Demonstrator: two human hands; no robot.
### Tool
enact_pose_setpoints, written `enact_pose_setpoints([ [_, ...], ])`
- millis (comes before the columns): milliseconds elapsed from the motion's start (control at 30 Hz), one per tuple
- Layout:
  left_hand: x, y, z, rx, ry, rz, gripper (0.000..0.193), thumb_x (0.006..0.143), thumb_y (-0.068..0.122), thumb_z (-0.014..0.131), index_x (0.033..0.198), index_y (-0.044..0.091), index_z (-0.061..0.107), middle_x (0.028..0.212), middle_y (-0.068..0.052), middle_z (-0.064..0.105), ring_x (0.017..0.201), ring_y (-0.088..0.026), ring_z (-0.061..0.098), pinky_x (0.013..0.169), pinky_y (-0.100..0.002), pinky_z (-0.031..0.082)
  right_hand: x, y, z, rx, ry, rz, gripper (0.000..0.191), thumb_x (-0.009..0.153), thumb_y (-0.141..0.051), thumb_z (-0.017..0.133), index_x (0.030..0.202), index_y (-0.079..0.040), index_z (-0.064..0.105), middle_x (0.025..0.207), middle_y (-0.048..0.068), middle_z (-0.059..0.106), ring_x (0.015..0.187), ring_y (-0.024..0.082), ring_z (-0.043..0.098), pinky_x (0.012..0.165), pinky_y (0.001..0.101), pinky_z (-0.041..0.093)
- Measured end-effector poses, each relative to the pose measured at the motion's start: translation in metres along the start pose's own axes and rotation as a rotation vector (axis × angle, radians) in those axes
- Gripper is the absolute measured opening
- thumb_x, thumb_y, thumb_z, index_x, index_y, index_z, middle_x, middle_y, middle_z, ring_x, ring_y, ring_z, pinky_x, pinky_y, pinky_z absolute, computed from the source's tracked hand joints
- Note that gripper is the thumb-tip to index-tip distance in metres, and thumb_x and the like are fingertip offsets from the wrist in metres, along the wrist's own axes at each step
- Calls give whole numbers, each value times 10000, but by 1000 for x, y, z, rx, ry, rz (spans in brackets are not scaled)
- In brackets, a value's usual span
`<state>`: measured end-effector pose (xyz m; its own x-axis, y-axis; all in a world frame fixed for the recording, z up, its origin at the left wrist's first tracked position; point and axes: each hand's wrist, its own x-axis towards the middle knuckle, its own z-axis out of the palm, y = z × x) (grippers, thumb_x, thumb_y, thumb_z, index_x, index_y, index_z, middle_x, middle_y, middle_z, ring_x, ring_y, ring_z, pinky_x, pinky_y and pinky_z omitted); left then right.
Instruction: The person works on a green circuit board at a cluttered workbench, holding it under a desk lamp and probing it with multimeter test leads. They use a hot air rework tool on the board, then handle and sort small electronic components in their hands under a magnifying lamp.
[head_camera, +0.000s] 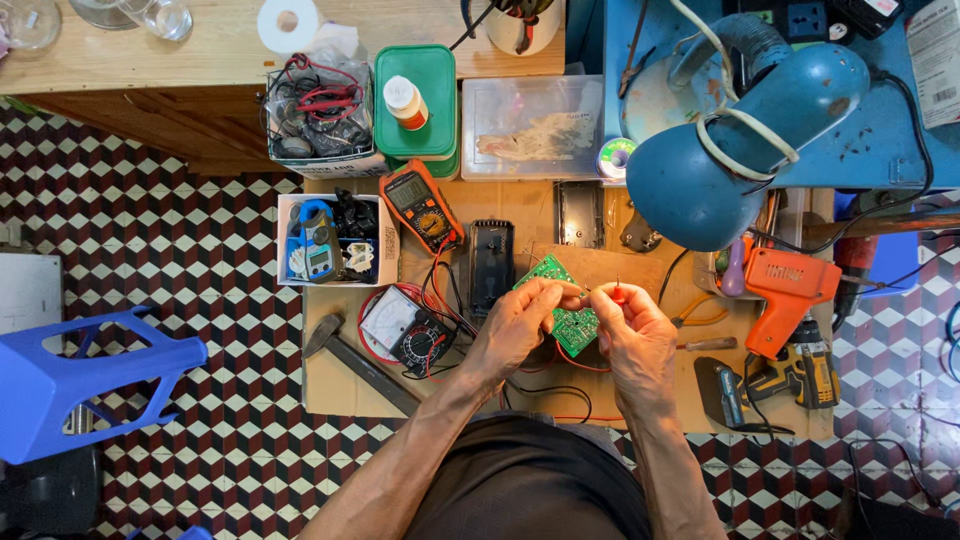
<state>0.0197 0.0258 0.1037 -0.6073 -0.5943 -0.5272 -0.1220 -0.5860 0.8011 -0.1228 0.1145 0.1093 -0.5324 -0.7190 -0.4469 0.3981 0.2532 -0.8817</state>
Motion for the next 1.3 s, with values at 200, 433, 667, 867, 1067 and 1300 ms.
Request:
enact_pose_setpoints([
  [200,-6,-7,-1,-95,23,-45,353,982,267,632,1240,42,718,856,25,570,644,-34,424,539,-189,335,-11,-1,3,-148,-43,-5,157,976,-173,696,1062,-41,684,751,-86,549,617,-10,423,518,173,312],
  [433,-12,-8,-2,-149,48,-24,297,920,215,749,1138,15,720,917,-2,694,800,-48,626,721,-200,548,-13,4,0,-123,-107,-31,185,987,-182,686,1084,-24,673,781,-89,564,662,-15,447,552,168,345],
  [667,-20,-11,-7,-143,83,-43,294,912,259,748,1101,34,741,896,-4,697,773,-51,630,708,-199,548,-14,14,1,-205,-117,-36,197,980,-172,686,1098,-15,676,805,-80,593,683,-12,477,570,165,374],
  [867,-21,-17,-14,-174,110,-38,305,912,294,749,1045,20,733,894,-4,710,760,-58,641,680,-207,536,-20,17,8,-334,-109,-86,206,976,-176,703,1097,-9,691,810,-65,629,704,-16,508,593,161,413],
  [1067,-26,-23,-18,-217,130,-6,275,924,291,732,1029,37,723,888,-4,708,750,-47,622,669,-198,509,-31,15,11,-114,-79,59,284,1005,-244,647,1178,-26,704,759,-77,531,611,-5,413,517,169,315],
  [1300,-32,-31,-25,-212,156,75,284,930,299,737,1025,32,718,894,-7,708,755,-49,621,672,-205,499,-40,17,15,267,-230,311,315,998,-198,590,1273,-55,643,847,45,658,604,69,524,447,190,365],
])
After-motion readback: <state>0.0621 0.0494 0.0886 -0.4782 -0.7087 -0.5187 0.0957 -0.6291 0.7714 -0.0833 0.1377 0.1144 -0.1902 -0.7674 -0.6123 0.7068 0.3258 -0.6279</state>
